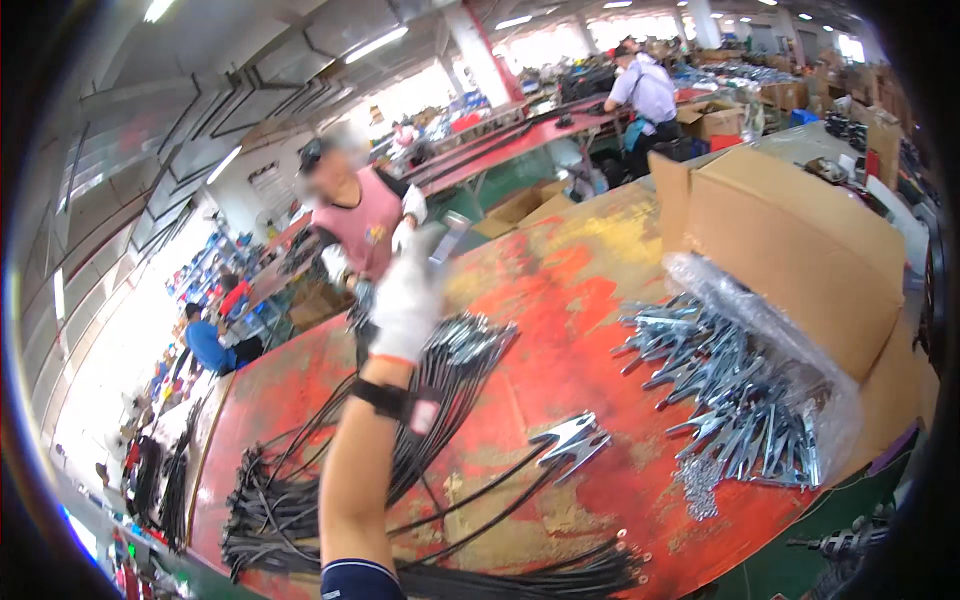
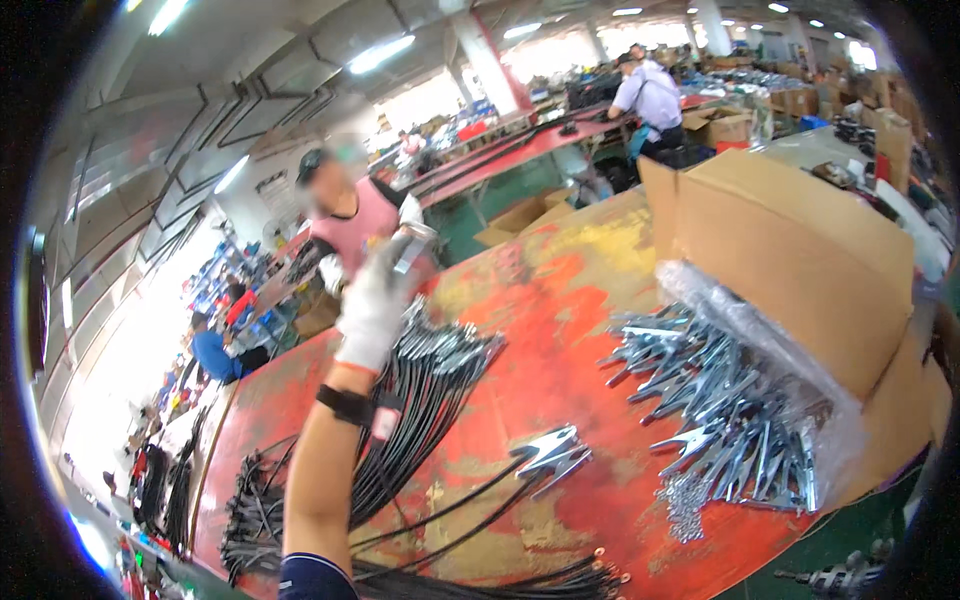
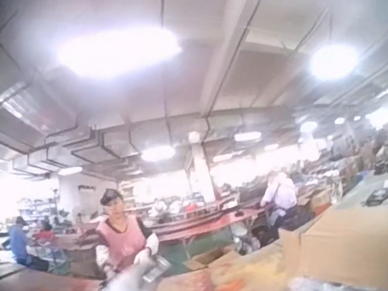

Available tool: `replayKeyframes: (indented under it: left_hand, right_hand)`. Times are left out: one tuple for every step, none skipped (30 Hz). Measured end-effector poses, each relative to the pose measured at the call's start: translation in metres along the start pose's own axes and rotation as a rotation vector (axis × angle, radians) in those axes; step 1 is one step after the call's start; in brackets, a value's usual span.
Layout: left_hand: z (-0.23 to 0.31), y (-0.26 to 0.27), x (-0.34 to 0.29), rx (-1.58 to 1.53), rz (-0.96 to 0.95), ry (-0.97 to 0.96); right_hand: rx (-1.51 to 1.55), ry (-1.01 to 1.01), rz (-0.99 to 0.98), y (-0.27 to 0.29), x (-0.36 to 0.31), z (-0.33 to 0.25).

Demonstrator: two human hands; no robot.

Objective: The recorder is assembling industrial jumper cable clamps by attaching wires and small hardware components.

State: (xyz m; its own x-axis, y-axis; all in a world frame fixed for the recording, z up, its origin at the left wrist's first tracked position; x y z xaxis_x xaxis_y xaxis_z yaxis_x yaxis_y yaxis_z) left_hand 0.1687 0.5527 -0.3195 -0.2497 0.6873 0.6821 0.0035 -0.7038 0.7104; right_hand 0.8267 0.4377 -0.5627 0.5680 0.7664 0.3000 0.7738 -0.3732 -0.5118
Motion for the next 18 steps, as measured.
replayKeyframes:
  left_hand:
    - [0.003, 0.009, 0.023, 0.123, 0.095, 0.001]
    - [0.020, 0.010, 0.045, 0.092, 0.100, 0.040]
    - [0.023, 0.007, 0.060, 0.039, 0.143, -0.067]
    - [-0.007, 0.015, 0.054, 0.047, 0.253, -0.037]
    - [-0.005, -0.007, 0.069, -0.400, 0.029, 0.095]
    - [0.002, -0.018, 0.068, -0.007, 0.033, 0.163]
    - [-0.039, -0.040, 0.064, 0.085, 0.119, 0.097]
    - [-0.057, -0.058, 0.056, 0.147, -0.024, 0.207]
    - [-0.029, -0.057, 0.036, 0.188, -0.045, 0.195]
    - [-0.046, -0.089, 0.036, 0.122, -0.047, 0.245]
    - [-0.062, -0.103, 0.028, 0.150, -0.005, 0.260]
    - [-0.105, -0.135, 0.029, -0.035, -0.130, 0.524]
    - [-0.162, -0.176, 0.027, -0.080, -0.073, 0.461]
    - [-0.196, -0.204, 0.026, -0.123, -0.019, 0.401]
    - [-0.126, -0.208, 0.033, 0.049, -0.124, 0.317]
    - [-0.061, -0.178, 0.027, 0.241, -0.193, 0.248]
    - [-0.067, -0.180, 0.027, 0.240, -0.190, 0.256]
    - [-0.078, -0.182, 0.026, 0.275, -0.177, 0.266]
  right_hand:
    - [0.000, 0.003, 0.023, 0.004, -0.005, -0.002]
    - [-0.025, 0.024, 0.070, 0.027, -0.019, -0.007]
    - [-0.021, 0.022, 0.100, 0.034, -0.025, -0.011]
    - [0.013, -0.036, 0.071, 0.007, -0.013, 0.005]
    - [0.016, -0.003, 0.129, 0.023, -0.026, 0.000]
    - [0.024, -0.006, 0.155, 0.022, -0.024, 0.001]
    - [0.045, -0.019, 0.158, 0.016, -0.020, 0.005]
    - [0.052, -0.024, 0.175, 0.014, -0.020, 0.003]
    - [0.052, -0.018, 0.218, 0.019, -0.028, -0.007]
    - [0.059, 0.001, 0.261, 0.024, -0.033, -0.016]
    - [0.049, 0.003, 0.293, 0.036, -0.034, -0.014]
    - [0.040, 0.014, 0.334, 0.052, -0.032, -0.012]
    - [0.045, 0.017, 0.364, 0.066, -0.025, -0.004]
    - [0.060, 0.016, 0.398, 0.077, -0.021, 0.007]
    - [0.010, 0.036, 0.495, 0.091, -0.024, 0.007]
    - [-0.013, 0.046, 0.549, 0.099, -0.024, 0.009]
    - [-0.020, 0.038, 0.560, 0.094, -0.014, 0.011]
    - [-0.032, 0.038, 0.574, 0.087, -0.003, 0.014]
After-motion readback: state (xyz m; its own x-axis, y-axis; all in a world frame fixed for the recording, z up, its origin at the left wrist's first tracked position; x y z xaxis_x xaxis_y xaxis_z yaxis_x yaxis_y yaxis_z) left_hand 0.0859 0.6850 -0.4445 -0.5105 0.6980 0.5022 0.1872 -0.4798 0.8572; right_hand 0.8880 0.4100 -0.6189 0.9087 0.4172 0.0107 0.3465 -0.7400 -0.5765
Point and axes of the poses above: each hand's wrist, its own x-axis towards the middle knuckle, its own y-axis out of the back of the hand, z = x × y, the point moved 4 cm from there along x, towards the middle knuckle, and after that the axes turned 3 degrees about x, right-handed, at the moved point
